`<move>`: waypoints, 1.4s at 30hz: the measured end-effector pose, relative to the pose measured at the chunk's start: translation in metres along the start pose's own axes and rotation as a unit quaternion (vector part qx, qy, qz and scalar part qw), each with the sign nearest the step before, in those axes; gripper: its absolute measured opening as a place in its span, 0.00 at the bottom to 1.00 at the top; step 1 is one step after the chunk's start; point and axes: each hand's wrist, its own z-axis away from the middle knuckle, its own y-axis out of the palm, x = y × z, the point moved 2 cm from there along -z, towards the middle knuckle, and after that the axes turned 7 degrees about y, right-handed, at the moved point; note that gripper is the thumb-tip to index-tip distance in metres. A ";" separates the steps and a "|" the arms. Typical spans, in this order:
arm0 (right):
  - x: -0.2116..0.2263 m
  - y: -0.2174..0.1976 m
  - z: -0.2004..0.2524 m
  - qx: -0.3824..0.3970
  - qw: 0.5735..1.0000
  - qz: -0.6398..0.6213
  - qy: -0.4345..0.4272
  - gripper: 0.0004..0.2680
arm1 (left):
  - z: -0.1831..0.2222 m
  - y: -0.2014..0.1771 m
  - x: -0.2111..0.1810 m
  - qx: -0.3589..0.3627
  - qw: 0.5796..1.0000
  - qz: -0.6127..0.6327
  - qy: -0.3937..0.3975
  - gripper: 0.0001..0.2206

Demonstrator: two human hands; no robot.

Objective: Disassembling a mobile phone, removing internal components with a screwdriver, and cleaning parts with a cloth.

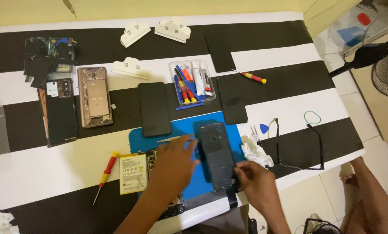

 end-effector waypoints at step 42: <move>-0.014 0.005 -0.013 -0.061 0.995 0.057 -0.059 0.06 | -0.012 -0.019 0.024 -0.089 0.995 0.014 0.042 0.26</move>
